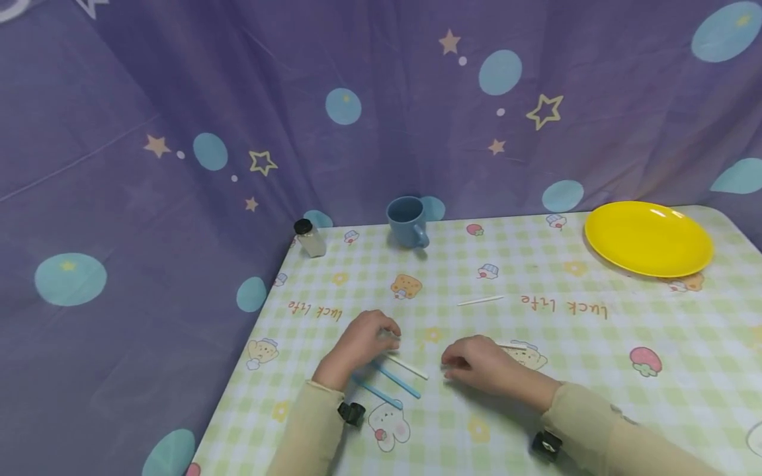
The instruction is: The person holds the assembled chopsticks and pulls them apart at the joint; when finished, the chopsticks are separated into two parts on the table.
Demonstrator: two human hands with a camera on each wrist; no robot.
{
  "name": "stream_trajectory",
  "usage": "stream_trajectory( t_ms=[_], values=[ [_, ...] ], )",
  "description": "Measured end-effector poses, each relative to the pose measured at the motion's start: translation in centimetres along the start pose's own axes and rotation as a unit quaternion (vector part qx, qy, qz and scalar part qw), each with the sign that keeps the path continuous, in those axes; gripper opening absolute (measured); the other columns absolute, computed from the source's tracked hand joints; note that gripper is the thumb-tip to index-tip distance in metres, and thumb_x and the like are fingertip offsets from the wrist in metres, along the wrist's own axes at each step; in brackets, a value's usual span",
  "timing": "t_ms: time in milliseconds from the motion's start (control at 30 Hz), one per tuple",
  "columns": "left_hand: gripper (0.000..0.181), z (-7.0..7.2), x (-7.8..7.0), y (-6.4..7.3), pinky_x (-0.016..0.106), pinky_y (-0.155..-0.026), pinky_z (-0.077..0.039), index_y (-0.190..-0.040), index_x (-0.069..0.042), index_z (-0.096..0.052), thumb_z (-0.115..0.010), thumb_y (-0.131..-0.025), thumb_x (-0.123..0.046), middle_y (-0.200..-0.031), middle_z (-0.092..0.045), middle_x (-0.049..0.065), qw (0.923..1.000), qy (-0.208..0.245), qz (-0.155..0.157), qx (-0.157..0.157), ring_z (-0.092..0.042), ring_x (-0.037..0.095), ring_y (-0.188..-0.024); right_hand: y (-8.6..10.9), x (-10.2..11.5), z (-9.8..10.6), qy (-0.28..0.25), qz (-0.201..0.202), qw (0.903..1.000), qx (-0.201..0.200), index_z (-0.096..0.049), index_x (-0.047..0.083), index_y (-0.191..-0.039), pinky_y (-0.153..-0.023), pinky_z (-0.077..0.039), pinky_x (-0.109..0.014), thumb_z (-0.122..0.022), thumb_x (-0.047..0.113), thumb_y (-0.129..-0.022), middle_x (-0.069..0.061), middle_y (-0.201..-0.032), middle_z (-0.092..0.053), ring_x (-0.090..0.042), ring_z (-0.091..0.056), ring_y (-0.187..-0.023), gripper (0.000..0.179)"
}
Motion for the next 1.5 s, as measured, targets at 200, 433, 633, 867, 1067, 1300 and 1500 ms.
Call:
stream_trajectory(
  t_ms=[200, 433, 633, 867, 1067, 1300, 1500],
  values=[
    [0.012, 0.5, 1.8, 1.9, 0.047, -0.085, -0.042, -0.088, -0.018, -0.072, -0.081, -0.08, -0.019, -0.099, -0.059, 0.0, 0.9986, -0.047, 0.012, -0.023, -0.052, 0.025, -0.098, -1.2, 1.6, -1.4, 0.016, 0.028, 0.9995, 0.0, -0.074, 0.011, -0.089, -0.065, -0.047, -0.024, -0.079, 0.019, -0.082, 0.011, -0.077, -0.066, 0.001, -0.052, -0.067, 0.011],
    [0.013, 0.2, 2.2, 2.5, 0.046, -0.077, -0.041, -0.081, -0.021, -0.069, -0.082, -0.077, -0.019, -0.094, -0.055, -0.002, 0.9945, -0.093, 0.003, -0.047, -0.05, 0.024, -0.092, -2.2, 1.6, -2.5, 0.064, -0.023, 0.9977, -0.005, -0.071, 0.014, -0.076, -0.061, -0.044, -0.027, -0.083, 0.024, -0.077, 0.013, -0.063, -0.055, -0.003, -0.047, -0.059, 0.015],
    [0.015, -0.2, 2.3, 2.3, 0.042, -0.075, -0.04, -0.077, -0.022, -0.069, -0.082, -0.076, -0.016, -0.091, -0.054, -0.003, 0.9912, -0.117, -0.004, -0.061, -0.05, 0.021, -0.088, -2.4, 1.7, -3.1, 0.095, -0.048, 0.994, -0.023, -0.07, 0.014, -0.071, -0.063, -0.048, -0.03, -0.083, 0.015, -0.074, 0.008, -0.068, -0.063, -0.009, -0.057, -0.064, 0.014],
    [0.015, -0.1, 1.9, 2.1, 0.04, -0.074, -0.04, -0.077, -0.021, -0.068, -0.082, -0.077, -0.015, -0.091, -0.055, -0.003, 0.9894, -0.128, -0.015, -0.066, -0.049, 0.02, -0.087, -2.2, 1.8, -2.5, 0.091, -0.052, 0.9928, -0.058, -0.072, 0.011, -0.072, -0.067, -0.05, -0.034, -0.078, 0.006, -0.075, 0.004, -0.071, -0.067, -0.015, -0.063, -0.068, 0.009],
    [0.013, -0.4, 1.5, 1.9, 0.041, -0.079, -0.041, -0.078, -0.019, -0.067, -0.08, -0.08, -0.017, -0.092, -0.058, -0.005, 0.9909, -0.111, -0.02, -0.074, -0.053, 0.019, -0.09, -1.7, 1.1, -0.7, 0.069, -0.066, 0.9919, -0.083, -0.071, 0.01, -0.074, -0.068, -0.05, -0.034, -0.076, 0.003, -0.077, 0.005, -0.072, -0.067, -0.015, -0.063, -0.068, 0.009],
    [0.01, -0.6, -0.1, 1.6, 0.042, -0.085, -0.043, -0.085, -0.018, -0.065, -0.075, -0.086, -0.018, -0.092, -0.061, -0.006, 0.9902, -0.086, -0.047, -0.099, -0.056, 0.017, -0.091, -0.9, -0.1, 1.9, 0.065, -0.06, 0.9909, -0.101, -0.071, 0.012, -0.076, -0.068, -0.05, -0.033, -0.076, 0.004, -0.08, 0.007, -0.075, -0.067, -0.011, -0.06, -0.068, 0.01],
    [0.007, -1.1, -2.0, 0.8, 0.033, -0.076, -0.049, -0.088, -0.017, -0.064, -0.071, -0.089, -0.016, -0.084, -0.065, -0.005, 0.9917, -0.063, -0.066, -0.09, -0.059, 0.011, -0.078, 0.4, -1.2, 4.1, 0.05, -0.046, 0.9917, -0.109, -0.07, 0.012, -0.078, -0.062, -0.047, -0.029, -0.075, 0.005, -0.082, 0.009, -0.075, -0.065, -0.004, -0.054, -0.064, 0.01]
  ],
)
Point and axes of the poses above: each hand's wrist, its own y-axis away from the middle knuckle, its own z-axis out of the back of the hand, x = y × z, the point moved 9 cm from there along -y, towards the middle knuckle
